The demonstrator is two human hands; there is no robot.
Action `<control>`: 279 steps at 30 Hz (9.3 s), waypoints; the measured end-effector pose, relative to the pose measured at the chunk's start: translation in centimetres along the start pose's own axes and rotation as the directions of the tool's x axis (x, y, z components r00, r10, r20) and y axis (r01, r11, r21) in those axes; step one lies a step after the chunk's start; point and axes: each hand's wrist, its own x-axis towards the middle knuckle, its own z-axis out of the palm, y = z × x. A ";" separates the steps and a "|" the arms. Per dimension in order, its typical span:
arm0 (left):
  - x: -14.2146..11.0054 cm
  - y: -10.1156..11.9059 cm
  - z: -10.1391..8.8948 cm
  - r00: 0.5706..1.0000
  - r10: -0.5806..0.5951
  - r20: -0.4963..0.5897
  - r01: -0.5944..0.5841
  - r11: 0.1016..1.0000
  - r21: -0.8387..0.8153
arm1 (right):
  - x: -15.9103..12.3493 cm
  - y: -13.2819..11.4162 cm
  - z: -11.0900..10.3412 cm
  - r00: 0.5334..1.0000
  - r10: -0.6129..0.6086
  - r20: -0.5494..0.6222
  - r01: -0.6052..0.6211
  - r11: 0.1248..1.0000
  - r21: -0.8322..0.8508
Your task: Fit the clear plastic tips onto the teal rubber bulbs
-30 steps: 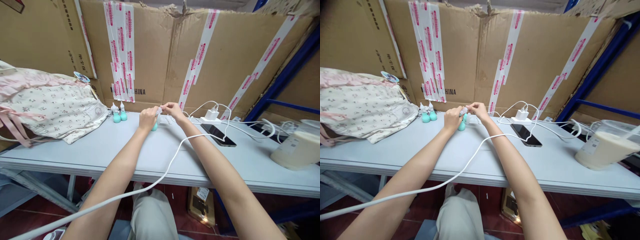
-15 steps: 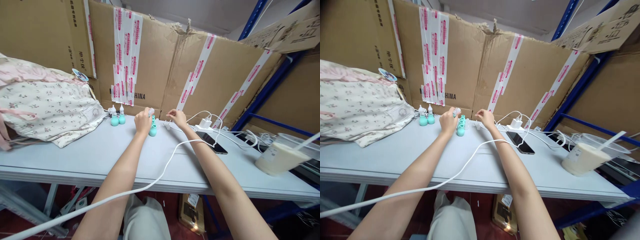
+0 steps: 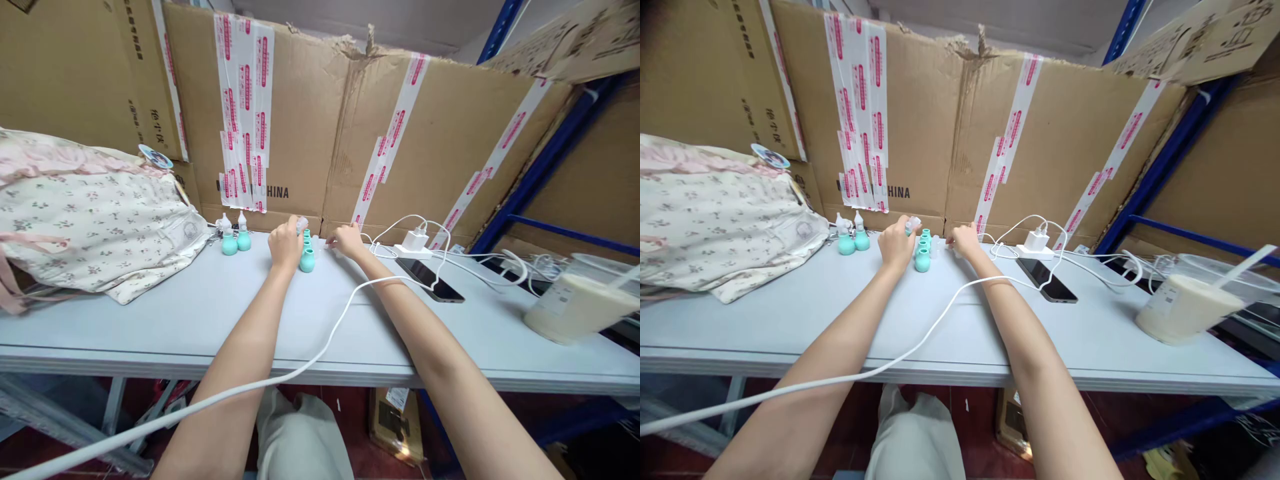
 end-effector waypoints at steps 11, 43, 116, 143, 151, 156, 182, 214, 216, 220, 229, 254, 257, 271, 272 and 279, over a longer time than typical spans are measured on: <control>-0.1 0.2 -0.3 0.999 -0.013 0.044 0.011 0.999 0.042 | 0.3 -0.3 0.8 1.000 0.002 0.031 -0.003 1.000 0.006; -0.1 0.3 -0.3 0.997 0.023 0.072 -0.026 0.999 0.037 | 0.1 -0.1 1.0 0.999 -0.014 0.048 0.015 1.000 -0.022; 0.7 -0.6 -0.4 0.997 0.069 -0.040 -0.078 0.948 -0.310 | -3.9 3.1 -3.1 0.963 -0.014 0.267 -0.046 0.975 0.218; 1.2 1.3 -1.2 0.946 0.242 0.215 -0.031 0.730 -0.683 | -4.6 -1.9 -6.3 0.775 -0.326 -0.541 0.362 0.931 -0.043; 0.9 1.7 -1.8 0.951 0.237 0.199 -0.122 0.878 -0.462 | -4.4 -2.9 -6.4 0.775 -0.260 -0.576 0.294 0.955 -0.035; 0.5 1.9 -2.1 0.946 0.235 0.222 -0.165 0.942 -0.293 | -4.4 -2.9 -6.0 0.794 -0.284 -0.537 0.310 0.950 -0.045; 0.1 1.9 -1.8 0.948 0.259 0.183 -0.195 0.932 -0.305 | -4.4 -2.8 -5.8 0.842 -0.204 -0.500 0.281 0.956 0.084; 0.9 -1.2 -0.9 0.999 0.023 -0.039 -0.031 0.970 -0.243 | -2.5 0.4 -3.5 0.939 0.122 -0.323 0.070 0.849 0.524; 0.9 -1.5 -0.6 1.000 0.021 -0.015 -0.024 0.969 -0.247 | -3.1 0.1 -2.5 0.984 0.018 -0.177 0.044 0.940 0.339; 0.9 -1.9 -0.1 1.000 0.007 0.012 -0.004 0.968 -0.249 | -3.5 -0.7 -0.8 0.993 -0.112 -0.033 0.115 0.989 0.088; 1.2 -1.8 -0.1 0.997 -0.070 0.021 0.073 0.945 -0.318 | -3.9 -3.0 -0.4 0.986 -0.162 0.025 0.162 0.987 0.023; 0.6 -1.2 0.1 0.993 0.086 0.082 -0.077 0.991 -0.108 | -3.7 -2.0 0.7 0.997 -0.063 -0.053 0.070 0.986 0.153; 0.5 -1.1 0.0 0.988 0.120 0.097 -0.110 0.989 -0.103 | -3.6 -1.9 1.0 0.995 -0.065 -0.077 0.074 0.990 0.121; 0.1 -0.5 -0.5 0.970 0.199 0.139 -0.187 0.978 -0.093 | -3.5 -2.2 1.3 0.993 -0.066 -0.101 0.070 0.997 0.036; 0.1 -0.5 -0.5 0.969 0.202 0.141 -0.191 0.977 -0.093 | -3.5 -2.2 1.3 0.992 -0.067 -0.106 0.072 0.997 0.040; 0.1 -0.5 -0.5 0.967 0.204 0.152 -0.187 0.975 -0.117 | -3.4 -2.2 1.7 0.990 -0.060 -0.124 0.069 0.996 0.064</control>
